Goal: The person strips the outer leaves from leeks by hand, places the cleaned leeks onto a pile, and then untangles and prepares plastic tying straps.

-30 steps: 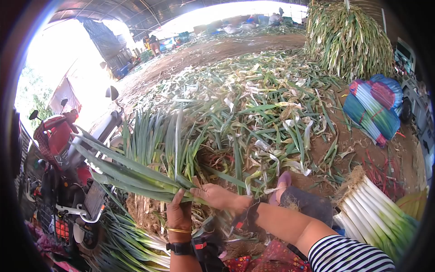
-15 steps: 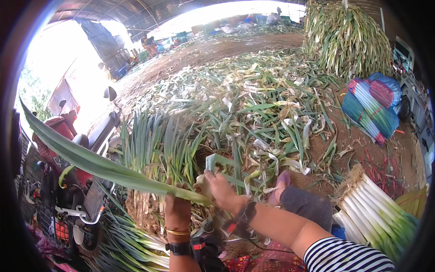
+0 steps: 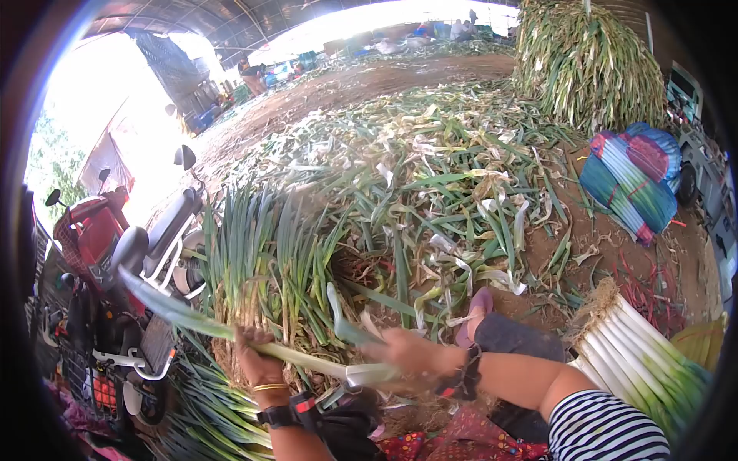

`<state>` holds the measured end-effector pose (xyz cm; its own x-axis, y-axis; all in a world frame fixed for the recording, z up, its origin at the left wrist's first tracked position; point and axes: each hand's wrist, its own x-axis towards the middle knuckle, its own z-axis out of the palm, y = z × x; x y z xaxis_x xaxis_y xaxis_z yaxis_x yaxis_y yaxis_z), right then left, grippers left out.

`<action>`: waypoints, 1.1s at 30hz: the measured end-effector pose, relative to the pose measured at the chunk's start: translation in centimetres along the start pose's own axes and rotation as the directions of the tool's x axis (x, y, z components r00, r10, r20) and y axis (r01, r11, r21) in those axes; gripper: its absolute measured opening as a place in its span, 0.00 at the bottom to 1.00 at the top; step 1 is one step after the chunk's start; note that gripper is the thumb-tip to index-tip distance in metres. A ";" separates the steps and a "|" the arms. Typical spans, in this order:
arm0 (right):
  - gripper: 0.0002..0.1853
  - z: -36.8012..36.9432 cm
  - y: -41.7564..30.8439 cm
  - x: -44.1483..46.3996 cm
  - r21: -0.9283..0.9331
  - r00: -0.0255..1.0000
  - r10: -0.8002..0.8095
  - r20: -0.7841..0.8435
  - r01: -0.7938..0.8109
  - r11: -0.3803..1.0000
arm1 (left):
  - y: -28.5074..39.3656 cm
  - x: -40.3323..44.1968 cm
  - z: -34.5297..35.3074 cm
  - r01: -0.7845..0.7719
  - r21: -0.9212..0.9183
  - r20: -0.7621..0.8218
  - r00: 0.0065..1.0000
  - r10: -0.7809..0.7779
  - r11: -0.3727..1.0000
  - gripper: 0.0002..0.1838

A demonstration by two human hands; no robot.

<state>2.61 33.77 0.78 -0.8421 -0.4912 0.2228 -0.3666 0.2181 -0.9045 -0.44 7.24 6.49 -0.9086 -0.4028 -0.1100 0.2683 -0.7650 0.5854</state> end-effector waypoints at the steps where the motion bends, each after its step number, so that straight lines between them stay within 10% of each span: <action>1: 0.23 -0.5 0.6 -0.9 -0.382 0.977 -0.213 0.028 0.207 0.901 | 0.8 0.5 -0.6 -0.035 -0.001 -0.034 0.999 0.035 0.999 0.15; 4: 0.24 -3.6 -0.6 -4.6 -0.682 0.938 0.208 0.277 0.039 0.731 | 2.9 1.4 -2.7 -0.191 0.093 -0.104 0.974 0.200 0.977 0.14; 20: 0.15 -18.3 5.5 -7.3 -0.940 0.978 0.208 -0.014 -0.084 0.332 | 3.5 2.3 -5.7 -0.263 0.091 -0.329 0.902 0.278 0.960 0.19; 25: 0.15 -29.5 10.2 -15.2 -0.799 0.672 0.485 -0.559 -0.593 -0.099 | 8.5 0.6 -6.0 -0.414 0.119 -0.413 0.806 0.425 0.902 0.20; 29: 0.23 -30.6 4.7 -11.7 -0.515 0.545 0.344 -0.764 -0.837 0.182 | 7.3 -0.4 -3.7 -0.394 0.097 -0.278 0.871 0.405 0.914 0.20; 31: 0.33 -31.9 7.2 -9.3 -0.551 0.683 0.177 -0.709 -0.692 0.466 | 5.6 -1.2 -1.1 -0.363 0.107 -0.211 0.902 0.377 0.926 0.19; 33: 0.37 -30.9 6.1 -5.6 -0.616 0.687 0.003 -0.726 -0.653 0.440 | 4.0 -2.2 0.9 -0.318 0.147 -0.161 0.926 0.340 0.937 0.19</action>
<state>-7.16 63.90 5.25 -0.8672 0.2756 0.4146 0.1452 0.9366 -0.3189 2.36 5.53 9.85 -0.6991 -0.7143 -0.0321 0.4933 -0.5143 0.7016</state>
